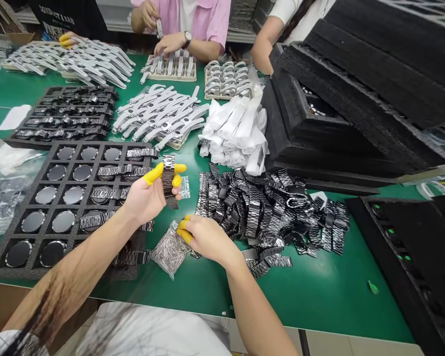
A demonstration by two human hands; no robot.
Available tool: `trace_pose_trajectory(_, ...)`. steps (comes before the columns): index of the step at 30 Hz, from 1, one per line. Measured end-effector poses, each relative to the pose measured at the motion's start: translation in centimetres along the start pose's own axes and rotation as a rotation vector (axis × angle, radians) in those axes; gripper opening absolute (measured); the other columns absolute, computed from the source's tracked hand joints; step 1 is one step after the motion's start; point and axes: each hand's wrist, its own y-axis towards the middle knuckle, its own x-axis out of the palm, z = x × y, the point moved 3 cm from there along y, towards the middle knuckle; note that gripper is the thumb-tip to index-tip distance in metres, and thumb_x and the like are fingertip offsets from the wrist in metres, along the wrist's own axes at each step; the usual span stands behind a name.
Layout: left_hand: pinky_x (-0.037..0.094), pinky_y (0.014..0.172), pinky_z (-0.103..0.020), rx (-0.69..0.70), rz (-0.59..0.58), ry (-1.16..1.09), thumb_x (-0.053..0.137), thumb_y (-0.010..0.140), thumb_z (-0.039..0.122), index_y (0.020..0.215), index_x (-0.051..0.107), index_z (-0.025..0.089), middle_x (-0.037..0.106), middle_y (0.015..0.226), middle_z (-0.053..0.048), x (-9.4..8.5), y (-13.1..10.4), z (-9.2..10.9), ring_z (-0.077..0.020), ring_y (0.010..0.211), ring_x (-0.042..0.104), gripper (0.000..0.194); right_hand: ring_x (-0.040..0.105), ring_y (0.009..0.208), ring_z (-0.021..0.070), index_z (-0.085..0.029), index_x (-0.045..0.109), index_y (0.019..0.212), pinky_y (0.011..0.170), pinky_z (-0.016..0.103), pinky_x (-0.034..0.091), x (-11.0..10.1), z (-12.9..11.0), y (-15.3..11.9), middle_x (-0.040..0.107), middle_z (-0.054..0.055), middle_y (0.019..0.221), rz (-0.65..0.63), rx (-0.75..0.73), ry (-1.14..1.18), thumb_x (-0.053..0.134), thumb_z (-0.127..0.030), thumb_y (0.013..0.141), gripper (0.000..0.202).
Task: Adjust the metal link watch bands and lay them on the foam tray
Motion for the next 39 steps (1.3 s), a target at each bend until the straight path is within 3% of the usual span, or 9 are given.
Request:
trace_pose_trajectory(3, 0.049, 0.06, -0.025, 0.028, -0.006, 0.011, 0.071, 0.09, 0.04, 0.098, 0.064, 0.017, 0.063, 0.078, 0.001, 0.2, -0.1, 0.2, -0.0119, 0.066, 0.063, 0.025, 0.068, 0.079, 0.0232, -0.022, 0.07, 0.095, 0.071, 0.033, 0.05, -0.5, 0.2, -0.2, 0.074, 0.006, 0.093, -0.035, 0.028, 0.01, 0.057, -0.014, 0.098, 0.016)
trace_pose_trajectory(5, 0.044, 0.048, -0.023, 0.034, 0.007, 0.085, 0.082, 0.081, 0.038, 0.092, 0.055, 0.019, 0.064, 0.075, 0.004, 0.1, -0.1, 0.1, -0.0101, 0.053, 0.062, 0.034, 0.064, 0.074, 0.0211, -0.022, 0.068, 0.09, 0.069, 0.032, 0.048, -0.9, 0.5, -0.3, 0.072, 0.004, 0.087, -0.067, 0.061, 0.077, 0.057, -0.013, 0.096, 0.015)
trace_pose_trajectory(10, 0.039, 0.037, -0.022, -0.012, 0.016, 0.272, 0.084, 0.077, 0.042, 0.092, 0.044, 0.022, 0.067, 0.072, 0.007, 0.0, 0.0, -0.7, -0.0103, 0.037, 0.058, 0.047, 0.055, 0.064, 0.0158, -0.02, 0.065, 0.081, 0.062, 0.029, 0.041, -1.1, 1.3, -0.7, 0.067, 0.001, 0.074, -0.171, 0.099, 0.204, 0.059, -0.017, 0.092, 0.013)
trace_pose_trajectory(14, 0.041, 0.039, -0.021, 0.015, 0.022, 0.371, 0.079, 0.082, 0.039, 0.095, 0.051, 0.02, 0.065, 0.07, 0.007, -0.1, 0.1, -1.1, -0.0078, 0.039, 0.056, 0.036, 0.057, 0.066, 0.0138, -0.019, 0.064, 0.083, 0.062, 0.026, 0.045, -1.7, 2.2, -1.1, 0.068, 0.002, 0.08, -0.011, 0.092, 0.428, 0.063, -0.025, 0.094, 0.013)
trace_pose_trajectory(18, 0.039, 0.04, -0.02, 0.002, 0.042, 0.42, 0.066, 0.091, 0.044, 0.109, 0.06, 0.018, 0.063, 0.07, 0.005, -0.1, 0.0, -1.5, -0.007, 0.042, 0.052, 0.032, 0.064, 0.056, 0.0116, -0.021, 0.058, 0.088, 0.045, 0.023, 0.045, -2.2, 3.3, -1.3, 0.076, 0.007, 0.097, 0.24, 0.138, 0.929, 0.07, -0.044, 0.095, 0.027)
trace_pose_trajectory(21, 0.037, 0.04, -0.019, -0.053, 0.003, 0.592, 0.061, 0.095, 0.043, 0.115, 0.063, 0.016, 0.062, 0.073, 0.004, 0.0, -0.2, -2.2, -0.006, 0.042, 0.049, 0.033, 0.053, 0.039, 0.0071, -0.022, 0.053, 0.085, 0.034, 0.019, 0.036, -2.1, 3.5, -0.8, 0.072, 0.0, 0.082, 0.467, 0.12, 1.177, 0.076, -0.049, 0.092, 0.036)
trace_pose_trajectory(26, 0.034, 0.043, -0.018, -0.044, -0.083, 0.841, 0.054, 0.1, 0.04, 0.126, 0.065, 0.018, 0.061, 0.074, 0.003, 0.0, -0.2, -3.3, -0.0056, 0.047, 0.045, 0.035, 0.045, 0.041, 0.0053, -0.022, 0.057, 0.086, 0.032, 0.015, 0.031, -1.5, 2.3, 0.5, 0.06, -0.006, 0.067, 0.702, 0.112, 1.363, 0.085, -0.047, 0.085, 0.038)
trace_pose_trajectory(29, 0.034, 0.044, -0.019, -0.049, -0.102, 0.852, 0.053, 0.102, 0.04, 0.129, 0.065, 0.018, 0.063, 0.075, 0.003, -0.2, -0.2, -3.6, -0.006, 0.047, 0.045, 0.038, 0.041, 0.042, 0.0052, -0.023, 0.057, 0.088, 0.031, 0.014, 0.028, -1.2, 1.8, 0.9, 0.057, -0.008, 0.063, 0.755, 0.121, 1.437, 0.089, -0.048, 0.08, 0.042)
trace_pose_trajectory(39, 0.037, 0.045, -0.018, -0.079, -0.129, 0.854, 0.054, 0.101, 0.042, 0.129, 0.067, 0.018, 0.063, 0.075, 0.002, -0.2, -0.4, -3.5, -0.0056, 0.047, 0.047, 0.038, 0.035, 0.039, 0.0045, -0.024, 0.053, 0.089, 0.033, 0.012, 0.024, -1.2, 2.2, 1.3, 0.052, -0.011, 0.054, 0.705, 0.214, 1.505, 0.092, -0.05, 0.076, 0.049)
